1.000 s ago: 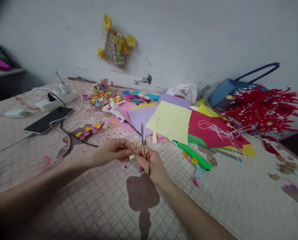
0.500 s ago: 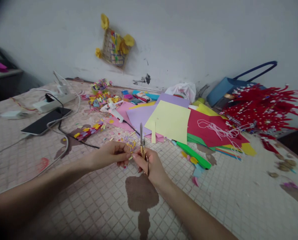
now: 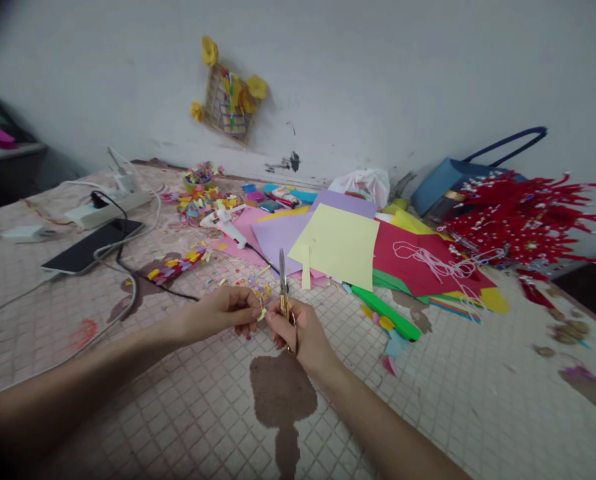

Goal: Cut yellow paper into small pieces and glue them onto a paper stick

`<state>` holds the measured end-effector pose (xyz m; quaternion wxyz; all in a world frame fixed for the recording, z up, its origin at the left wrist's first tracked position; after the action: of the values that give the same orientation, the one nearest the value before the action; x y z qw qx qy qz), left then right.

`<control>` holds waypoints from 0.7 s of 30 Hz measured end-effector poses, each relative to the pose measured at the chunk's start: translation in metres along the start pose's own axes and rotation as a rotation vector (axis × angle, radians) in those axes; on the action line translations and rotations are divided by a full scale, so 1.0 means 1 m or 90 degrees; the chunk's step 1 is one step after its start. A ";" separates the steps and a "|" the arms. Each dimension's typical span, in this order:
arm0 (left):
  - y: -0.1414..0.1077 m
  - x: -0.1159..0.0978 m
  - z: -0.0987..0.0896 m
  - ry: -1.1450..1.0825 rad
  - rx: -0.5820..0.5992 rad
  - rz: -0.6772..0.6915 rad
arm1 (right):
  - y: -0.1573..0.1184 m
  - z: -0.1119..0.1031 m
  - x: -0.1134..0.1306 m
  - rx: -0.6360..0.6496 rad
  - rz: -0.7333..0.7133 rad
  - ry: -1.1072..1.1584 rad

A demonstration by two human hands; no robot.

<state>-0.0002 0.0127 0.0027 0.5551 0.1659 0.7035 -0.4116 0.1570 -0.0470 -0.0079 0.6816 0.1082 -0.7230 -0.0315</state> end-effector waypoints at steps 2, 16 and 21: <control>0.000 0.001 0.000 -0.006 0.012 -0.007 | 0.000 0.000 -0.001 -0.007 -0.007 -0.005; 0.001 0.000 0.003 -0.028 0.026 0.011 | -0.001 -0.001 -0.003 -0.010 -0.011 -0.007; 0.002 0.000 0.003 -0.034 -0.003 0.023 | -0.001 0.000 -0.005 -0.018 0.000 0.006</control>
<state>0.0029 0.0114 0.0015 0.5814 0.1665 0.6864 -0.4038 0.1576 -0.0465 -0.0127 0.6866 0.0991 -0.7190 -0.0412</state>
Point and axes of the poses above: each hand's wrist, its own y-axis towards the middle knuckle, its own z-axis out of the palm, x = y × z, the point moved 1 cm from there along y, towards the middle knuckle, and after that the axes turned 15 degrees about -z, right-handed, at the moved point
